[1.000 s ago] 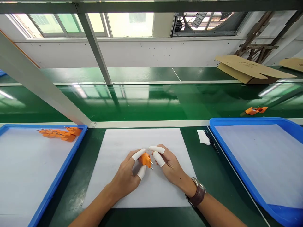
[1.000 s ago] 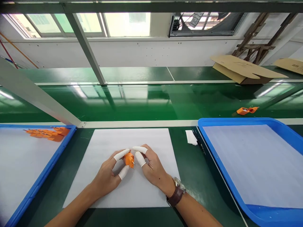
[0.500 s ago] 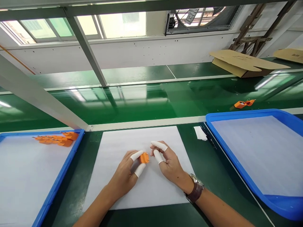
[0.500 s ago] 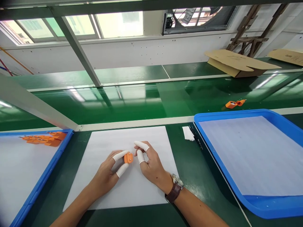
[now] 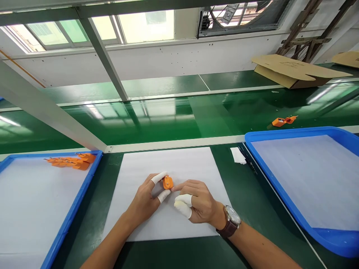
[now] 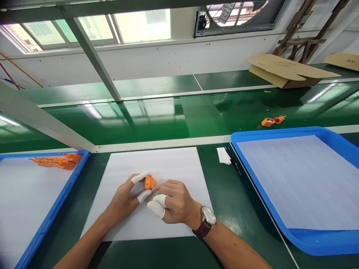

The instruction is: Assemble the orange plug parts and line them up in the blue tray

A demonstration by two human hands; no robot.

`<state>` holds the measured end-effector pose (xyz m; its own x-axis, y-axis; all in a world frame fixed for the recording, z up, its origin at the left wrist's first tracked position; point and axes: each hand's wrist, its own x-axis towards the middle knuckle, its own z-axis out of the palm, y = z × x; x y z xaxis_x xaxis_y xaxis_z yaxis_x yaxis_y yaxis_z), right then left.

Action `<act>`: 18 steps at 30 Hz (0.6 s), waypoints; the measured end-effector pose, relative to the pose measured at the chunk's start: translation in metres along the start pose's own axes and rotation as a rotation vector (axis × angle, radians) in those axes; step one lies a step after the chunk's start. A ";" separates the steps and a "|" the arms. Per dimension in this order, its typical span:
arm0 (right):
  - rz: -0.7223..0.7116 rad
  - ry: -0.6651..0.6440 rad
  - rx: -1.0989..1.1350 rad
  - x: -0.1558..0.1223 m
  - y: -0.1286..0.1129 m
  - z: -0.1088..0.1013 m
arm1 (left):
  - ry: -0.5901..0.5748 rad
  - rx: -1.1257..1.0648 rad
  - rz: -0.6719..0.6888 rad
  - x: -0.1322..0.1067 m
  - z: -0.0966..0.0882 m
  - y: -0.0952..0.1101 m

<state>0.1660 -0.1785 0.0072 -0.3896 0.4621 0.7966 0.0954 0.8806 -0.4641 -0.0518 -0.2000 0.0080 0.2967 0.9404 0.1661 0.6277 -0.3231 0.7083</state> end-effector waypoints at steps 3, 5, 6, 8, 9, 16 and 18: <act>-0.051 -0.040 -0.099 -0.003 0.000 0.001 | 0.018 0.002 0.021 0.000 0.002 0.000; -0.069 -0.077 -0.173 -0.004 0.001 0.000 | 0.036 0.006 0.036 0.001 0.003 -0.001; -0.075 -0.090 -0.210 -0.004 0.002 -0.001 | 0.040 0.007 0.041 0.001 0.004 -0.001; -0.077 -0.095 -0.263 -0.003 0.003 -0.003 | 0.041 0.006 0.047 0.001 0.005 -0.001; -0.076 -0.084 -0.271 -0.003 0.003 -0.004 | 0.038 0.003 0.048 0.001 0.005 -0.002; -0.075 -0.124 -0.223 -0.004 0.005 -0.003 | 0.021 -0.013 0.045 0.001 0.005 -0.002; -0.012 -0.139 -0.272 -0.005 0.009 -0.004 | 0.023 -0.011 0.063 0.001 0.005 -0.003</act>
<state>0.1726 -0.1727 0.0010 -0.5123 0.4493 0.7319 0.3242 0.8904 -0.3197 -0.0500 -0.1986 0.0025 0.3189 0.9205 0.2259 0.6000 -0.3806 0.7037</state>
